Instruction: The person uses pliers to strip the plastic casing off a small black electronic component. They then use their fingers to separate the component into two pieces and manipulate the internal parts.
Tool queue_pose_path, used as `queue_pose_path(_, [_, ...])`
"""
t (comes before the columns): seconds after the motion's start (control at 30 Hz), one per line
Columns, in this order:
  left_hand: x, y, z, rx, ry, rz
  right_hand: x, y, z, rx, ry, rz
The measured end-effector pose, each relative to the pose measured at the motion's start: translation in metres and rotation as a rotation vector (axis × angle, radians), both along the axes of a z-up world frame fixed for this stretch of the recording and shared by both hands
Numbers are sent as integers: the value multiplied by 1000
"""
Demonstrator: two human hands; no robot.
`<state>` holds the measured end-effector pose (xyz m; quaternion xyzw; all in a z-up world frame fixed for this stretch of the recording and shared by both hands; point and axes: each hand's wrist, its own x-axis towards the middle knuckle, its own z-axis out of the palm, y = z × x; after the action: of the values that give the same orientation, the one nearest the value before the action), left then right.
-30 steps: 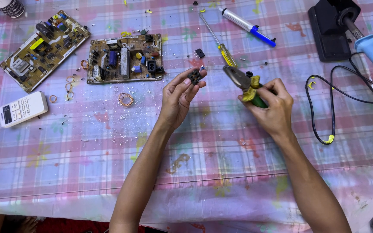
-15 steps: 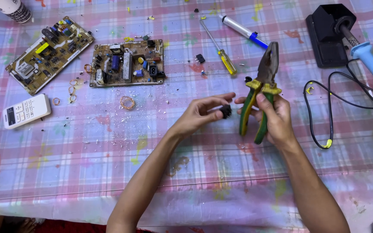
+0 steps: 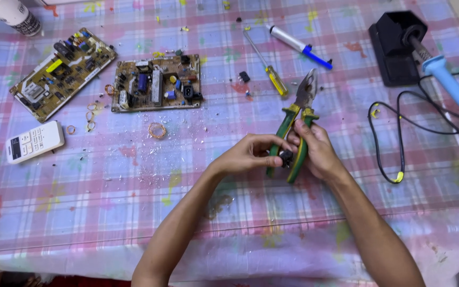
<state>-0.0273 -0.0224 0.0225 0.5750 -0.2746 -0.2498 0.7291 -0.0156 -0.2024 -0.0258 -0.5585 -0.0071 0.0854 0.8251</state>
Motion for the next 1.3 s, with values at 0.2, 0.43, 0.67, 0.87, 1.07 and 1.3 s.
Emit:
queue_pose_path(0.2, [19, 12, -37, -56, -17, -18, -6, 3, 28, -109, 91, 59])
queue_pose_path(0.43, [14, 2, -32, -71, -46, 68, -1, -2, 14, 57, 29, 81])
queue_pose_path(0.67, [29, 4, -56, -219, 32, 99, -12, 20, 28, 401, -5, 237])
queue_pose_path(0.87, [30, 18, -12, -52, 76, 101, -25, 17, 63, 437, 36, 150])
queue_pose_path(1.07, [80, 36, 15, 151, -247, 512, 9, -27, 19, 169, -176, 51])
queue_pose_path(1.3, [79, 19, -27, -27, -450, 689, 24, -48, 23, -536, -580, -153])
